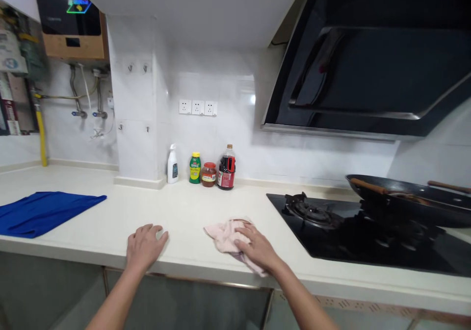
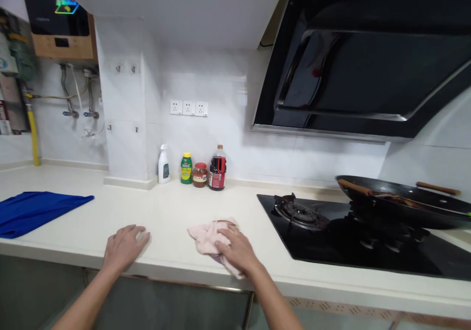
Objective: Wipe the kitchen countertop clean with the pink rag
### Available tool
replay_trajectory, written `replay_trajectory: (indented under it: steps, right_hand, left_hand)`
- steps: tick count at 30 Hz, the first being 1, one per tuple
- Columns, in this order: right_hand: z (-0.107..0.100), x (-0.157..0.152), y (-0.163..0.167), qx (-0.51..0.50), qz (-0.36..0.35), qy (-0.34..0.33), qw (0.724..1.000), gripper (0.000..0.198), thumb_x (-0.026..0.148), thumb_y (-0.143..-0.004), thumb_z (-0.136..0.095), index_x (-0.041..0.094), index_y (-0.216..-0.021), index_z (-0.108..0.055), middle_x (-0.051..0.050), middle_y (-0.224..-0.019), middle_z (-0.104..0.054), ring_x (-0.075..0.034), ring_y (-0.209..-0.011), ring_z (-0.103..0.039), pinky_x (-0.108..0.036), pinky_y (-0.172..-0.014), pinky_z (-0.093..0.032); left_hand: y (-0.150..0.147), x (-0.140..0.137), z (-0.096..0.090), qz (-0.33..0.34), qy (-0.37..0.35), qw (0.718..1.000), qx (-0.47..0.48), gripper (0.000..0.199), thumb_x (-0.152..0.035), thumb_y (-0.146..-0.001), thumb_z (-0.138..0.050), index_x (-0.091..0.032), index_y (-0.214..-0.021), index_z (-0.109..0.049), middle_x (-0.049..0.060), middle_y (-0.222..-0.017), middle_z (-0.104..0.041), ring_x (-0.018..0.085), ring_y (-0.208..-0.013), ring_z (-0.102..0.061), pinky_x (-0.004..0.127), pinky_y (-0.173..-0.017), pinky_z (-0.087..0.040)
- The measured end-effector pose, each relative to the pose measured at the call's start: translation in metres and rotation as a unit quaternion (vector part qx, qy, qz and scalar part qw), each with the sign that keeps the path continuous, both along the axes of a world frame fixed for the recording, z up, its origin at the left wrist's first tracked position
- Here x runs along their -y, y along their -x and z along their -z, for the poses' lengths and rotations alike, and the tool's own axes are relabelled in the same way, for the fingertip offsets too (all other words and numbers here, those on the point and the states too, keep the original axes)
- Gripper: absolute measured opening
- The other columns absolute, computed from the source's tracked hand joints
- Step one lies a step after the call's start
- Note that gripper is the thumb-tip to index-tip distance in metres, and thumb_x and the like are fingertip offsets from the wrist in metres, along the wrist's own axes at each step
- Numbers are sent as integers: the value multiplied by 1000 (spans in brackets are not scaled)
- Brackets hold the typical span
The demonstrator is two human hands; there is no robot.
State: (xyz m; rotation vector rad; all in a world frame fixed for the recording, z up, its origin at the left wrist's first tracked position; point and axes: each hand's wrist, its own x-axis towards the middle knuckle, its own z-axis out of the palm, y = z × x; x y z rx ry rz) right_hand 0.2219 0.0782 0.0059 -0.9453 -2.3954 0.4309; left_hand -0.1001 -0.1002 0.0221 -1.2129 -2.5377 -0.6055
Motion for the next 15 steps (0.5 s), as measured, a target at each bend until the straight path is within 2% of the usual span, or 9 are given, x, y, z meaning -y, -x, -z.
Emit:
replay_trajectory:
  steps: [4, 6, 9, 12, 15]
  right_hand:
    - [-6, 57, 81, 6, -93, -53, 994, 42, 55, -89, -66, 32, -124, -69, -6, -152, -49, -31, -144, -35, -52, -116, -29]
    - [-11, 86, 120, 13, -155, -73, 985, 47, 58, -86, -70, 30, -123, -67, -7, -145, -53, -30, -134, -44, -48, -111, -36]
    - [-17, 113, 152, 16, -162, -108, 981, 50, 60, -84, -71, 28, -122, -65, -9, -130, -58, -29, -120, -51, -44, -99, -44]
    - [-14, 117, 138, 17, -138, -138, 981, 43, 55, -83, -74, 29, -116, -64, -8, -122, -59, -29, -114, -51, -43, -92, -45]
    - [1, 105, 83, 0, -116, -171, 978, 40, 41, -79, -80, 30, -114, -63, -6, -127, -58, -29, -114, -52, -43, -92, -43]
  left_hand:
    - [2, 0, -1, 3, -4, 1000, -7, 42, -47, -93, -43, -29, -116, -74, 9, -137, -66, 32, -129, -55, 49, -107, -38]
    - [5, 1, -1, 12, -1, 1000, -12, 42, -44, -95, -42, -29, -118, -73, 9, -138, -66, 31, -128, -56, 47, -104, -41]
    - [10, 3, -1, 22, 11, 1000, -15, 43, -39, -96, -38, -28, -120, -72, 8, -140, -64, 29, -128, -56, 44, -103, -42]
    - [11, 4, -1, 21, 16, 1000, -15, 43, -38, -97, -37, -29, -120, -72, 7, -141, -64, 28, -130, -55, 44, -105, -41]
    - [10, 3, -1, 14, 14, 1000, -12, 45, -36, -97, -35, -29, -121, -72, 7, -142, -64, 29, -133, -54, 46, -108, -39]
